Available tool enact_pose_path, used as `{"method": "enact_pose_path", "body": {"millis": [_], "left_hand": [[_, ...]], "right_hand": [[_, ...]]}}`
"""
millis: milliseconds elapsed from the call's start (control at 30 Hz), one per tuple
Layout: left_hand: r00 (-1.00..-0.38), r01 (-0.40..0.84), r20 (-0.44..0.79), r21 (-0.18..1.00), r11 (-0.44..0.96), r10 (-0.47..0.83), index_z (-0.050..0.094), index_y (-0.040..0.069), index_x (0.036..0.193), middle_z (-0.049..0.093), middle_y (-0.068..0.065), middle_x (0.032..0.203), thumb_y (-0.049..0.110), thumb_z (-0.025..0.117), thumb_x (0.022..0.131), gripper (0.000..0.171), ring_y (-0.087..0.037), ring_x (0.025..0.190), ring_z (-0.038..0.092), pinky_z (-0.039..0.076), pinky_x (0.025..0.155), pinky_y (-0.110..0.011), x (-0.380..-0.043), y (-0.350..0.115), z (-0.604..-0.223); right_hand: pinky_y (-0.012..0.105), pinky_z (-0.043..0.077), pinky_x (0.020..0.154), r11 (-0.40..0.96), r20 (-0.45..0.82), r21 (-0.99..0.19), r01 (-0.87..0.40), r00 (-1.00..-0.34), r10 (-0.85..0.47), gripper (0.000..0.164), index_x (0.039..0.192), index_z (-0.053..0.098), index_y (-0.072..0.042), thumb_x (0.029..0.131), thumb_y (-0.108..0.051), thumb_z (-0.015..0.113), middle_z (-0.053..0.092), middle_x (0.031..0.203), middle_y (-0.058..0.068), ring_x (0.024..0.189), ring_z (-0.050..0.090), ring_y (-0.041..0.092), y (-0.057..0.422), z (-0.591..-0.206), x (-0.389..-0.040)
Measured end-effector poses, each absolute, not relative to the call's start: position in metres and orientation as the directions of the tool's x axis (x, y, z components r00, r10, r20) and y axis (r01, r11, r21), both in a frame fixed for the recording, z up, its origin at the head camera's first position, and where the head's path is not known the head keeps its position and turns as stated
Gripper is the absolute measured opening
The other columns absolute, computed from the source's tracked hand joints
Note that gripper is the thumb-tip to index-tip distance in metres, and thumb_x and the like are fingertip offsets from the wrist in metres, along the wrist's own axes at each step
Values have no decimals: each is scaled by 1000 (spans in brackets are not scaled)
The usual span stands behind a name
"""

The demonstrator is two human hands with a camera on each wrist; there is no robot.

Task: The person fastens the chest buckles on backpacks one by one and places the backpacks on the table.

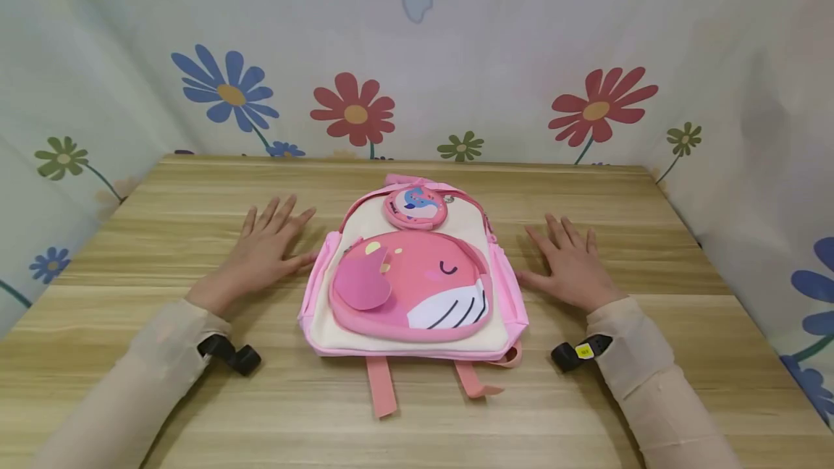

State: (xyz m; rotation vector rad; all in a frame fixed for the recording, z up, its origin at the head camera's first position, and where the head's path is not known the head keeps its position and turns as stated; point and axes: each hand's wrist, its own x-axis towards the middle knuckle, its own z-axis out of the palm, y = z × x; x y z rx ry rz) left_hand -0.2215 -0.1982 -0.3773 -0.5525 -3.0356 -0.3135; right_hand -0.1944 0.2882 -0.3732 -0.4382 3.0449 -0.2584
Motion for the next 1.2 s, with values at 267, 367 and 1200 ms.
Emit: {"method": "enact_pose_path", "body": {"millis": [267,367,1200], "left_hand": [[-936,352,97,203,914,339,22,22,154,1,-12,163,65,50,88,83,-39,149,-5,-7,117,-61,-221,-198,-374],[-936,351,116,215,911,334,25,21,153,4,-13,163,60,54,89,81,-40,149,-2,-5,118,-61,-221,-197,-372],[-891,438,274,306,845,362,37,12,147,31,-20,153,45,65,88,73,-40,141,26,19,116,-60,-208,-178,-351]], "right_hand": [[75,3,109,941,-15,-200,-273,-960,-281,88,152,25,-11,86,-59,57,11,158,28,143,8,52,286,-371,-196],[74,4,109,937,-18,-226,-267,-960,-278,87,152,24,-10,87,-58,56,10,158,28,143,8,53,284,-369,-195],[63,46,93,893,49,-383,-239,-970,-238,76,151,27,-8,92,-46,58,37,144,29,122,48,47,260,-341,-180]]}}
